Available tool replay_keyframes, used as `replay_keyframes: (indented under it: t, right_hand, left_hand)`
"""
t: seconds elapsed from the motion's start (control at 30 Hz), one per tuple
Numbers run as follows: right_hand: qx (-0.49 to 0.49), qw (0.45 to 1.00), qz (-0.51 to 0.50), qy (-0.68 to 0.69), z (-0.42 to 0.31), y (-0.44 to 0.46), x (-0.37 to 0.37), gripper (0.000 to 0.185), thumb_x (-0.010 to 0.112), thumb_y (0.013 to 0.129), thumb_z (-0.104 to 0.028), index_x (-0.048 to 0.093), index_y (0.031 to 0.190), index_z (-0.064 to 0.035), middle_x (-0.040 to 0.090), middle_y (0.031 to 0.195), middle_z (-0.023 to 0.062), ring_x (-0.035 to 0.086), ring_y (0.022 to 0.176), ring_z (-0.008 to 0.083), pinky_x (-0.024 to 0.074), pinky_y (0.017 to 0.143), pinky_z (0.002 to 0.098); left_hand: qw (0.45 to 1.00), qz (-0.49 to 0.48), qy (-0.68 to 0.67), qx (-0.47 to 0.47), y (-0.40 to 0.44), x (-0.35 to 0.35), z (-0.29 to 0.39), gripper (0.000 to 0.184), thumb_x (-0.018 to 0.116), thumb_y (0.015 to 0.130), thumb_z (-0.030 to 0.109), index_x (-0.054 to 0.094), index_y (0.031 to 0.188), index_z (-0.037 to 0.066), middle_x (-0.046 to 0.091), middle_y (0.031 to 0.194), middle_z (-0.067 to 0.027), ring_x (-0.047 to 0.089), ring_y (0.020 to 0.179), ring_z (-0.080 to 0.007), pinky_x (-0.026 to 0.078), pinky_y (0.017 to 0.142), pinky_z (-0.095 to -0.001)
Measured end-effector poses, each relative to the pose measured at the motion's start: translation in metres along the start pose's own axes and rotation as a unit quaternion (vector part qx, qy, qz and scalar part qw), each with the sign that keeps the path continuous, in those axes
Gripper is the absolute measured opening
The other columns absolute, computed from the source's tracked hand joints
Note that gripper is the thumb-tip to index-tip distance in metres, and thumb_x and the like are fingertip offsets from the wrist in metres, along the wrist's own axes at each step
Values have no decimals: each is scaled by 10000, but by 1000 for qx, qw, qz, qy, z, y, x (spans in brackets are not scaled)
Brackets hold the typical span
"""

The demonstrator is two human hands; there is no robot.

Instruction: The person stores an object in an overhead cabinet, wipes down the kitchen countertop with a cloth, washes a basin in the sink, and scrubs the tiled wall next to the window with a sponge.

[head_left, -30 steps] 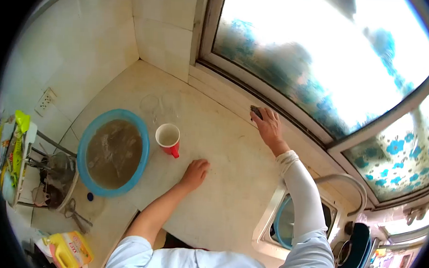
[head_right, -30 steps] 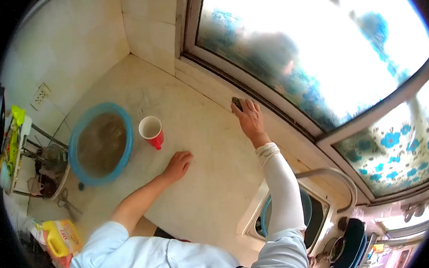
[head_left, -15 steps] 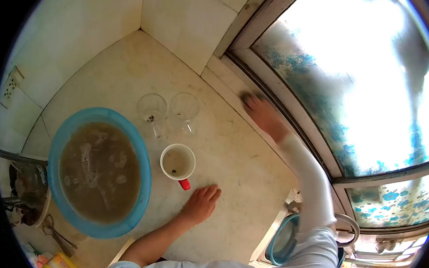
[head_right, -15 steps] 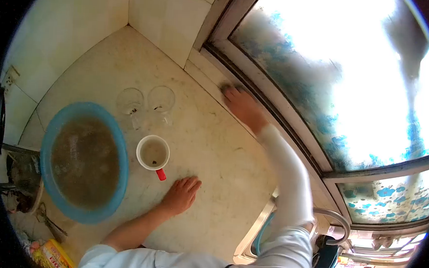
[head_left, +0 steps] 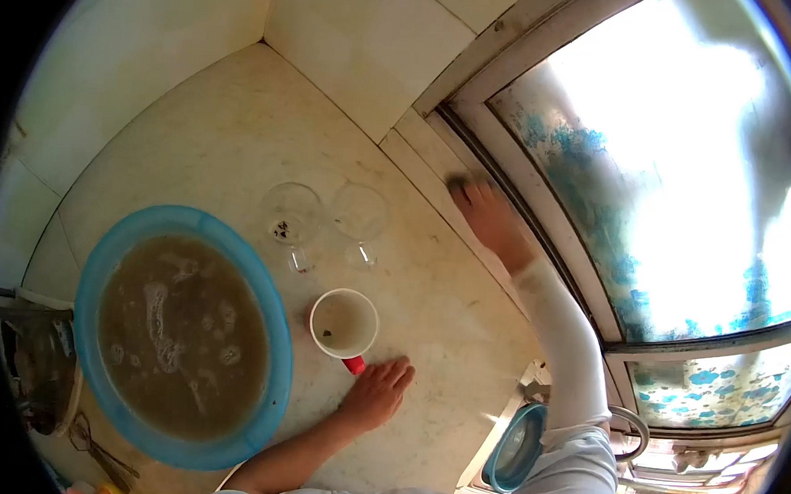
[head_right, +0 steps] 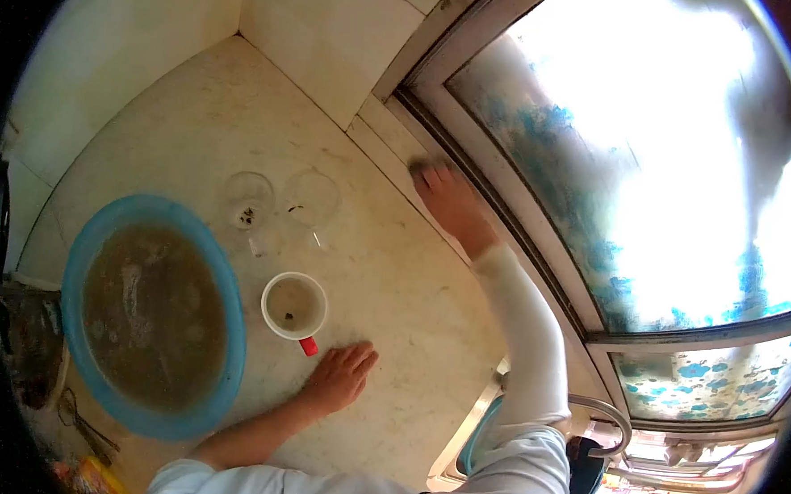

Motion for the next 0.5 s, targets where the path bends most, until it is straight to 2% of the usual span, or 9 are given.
replay_keyframes:
  t: [0.1,0.2,0.27,0.3,0.37,0.4,0.47,0.5]
  right_hand:
    - [65,997,48,14,12,98,-1,280,529,729,-75,550,1005,-31,478,972,100,475,920,247,439,767,347]
    - [54,995,68,41,14,84,-6,261,540,722,-74,551,980,-39,478,973,95,473,914,239,436,762,339]
    - [48,999,-13,-19,7,42,-5,230,543,722,-78,552,949,-41,482,966,98,473,913,237,435,756,330]
    - [45,999,-16,-23,4,22,-2,230,543,722,-78,552,949,-41,482,966,98,473,913,237,435,756,330]
    - [-19,998,-57,-2,-1,-1,11,207,543,720,-77,554,923,-41,486,952,101,478,909,235,435,745,324]
    - [-21,998,-56,-6,2,14,12,207,543,720,-77,554,923,-41,486,952,101,478,909,235,435,745,324]
    - [-9,999,45,-26,6,74,-1,191,543,726,-83,559,914,-51,493,945,97,485,903,228,438,733,322]
    - [24,998,38,-33,9,108,-6,187,544,734,-94,558,917,-57,497,949,97,485,900,232,438,731,330]
  left_hand:
    - [1000,0,-1,-9,3,3,-2,377,552,769,122,485,1129,33,437,1205,-89,427,1099,-234,372,862,-383]
    - [1000,11,-15,1,2,2,-5,371,552,768,121,489,1124,36,443,1197,-88,426,1103,-233,374,852,-374]
    - [1000,7,-7,7,2,2,-5,386,539,770,156,477,1129,30,427,1217,-97,413,1098,-234,373,887,-348]
    - [1000,11,-11,9,1,1,-5,386,539,770,156,477,1129,30,427,1217,-97,413,1098,-234,373,887,-348]
    - [1000,-11,-10,5,2,0,-5,385,541,767,150,474,1123,20,426,1214,-102,411,1100,-238,378,891,-345]
    - [1000,-7,-9,6,3,-1,-5,385,541,767,150,474,1123,20,426,1214,-102,411,1100,-238,378,891,-345]
    - [1000,16,-8,16,3,-3,-3,357,552,757,130,492,1097,41,439,1189,-87,436,1079,-233,385,820,-373]
    - [1000,18,-5,20,4,-2,-3,357,552,757,130,492,1097,41,439,1189,-87,436,1079,-233,385,820,-373]
Point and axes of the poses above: each hand's wrist, its own y-axis towards the middle knuckle, its own x-axis out of the palm, z = x × y, the point moved 4 cm from there along y, towards the middle knuckle
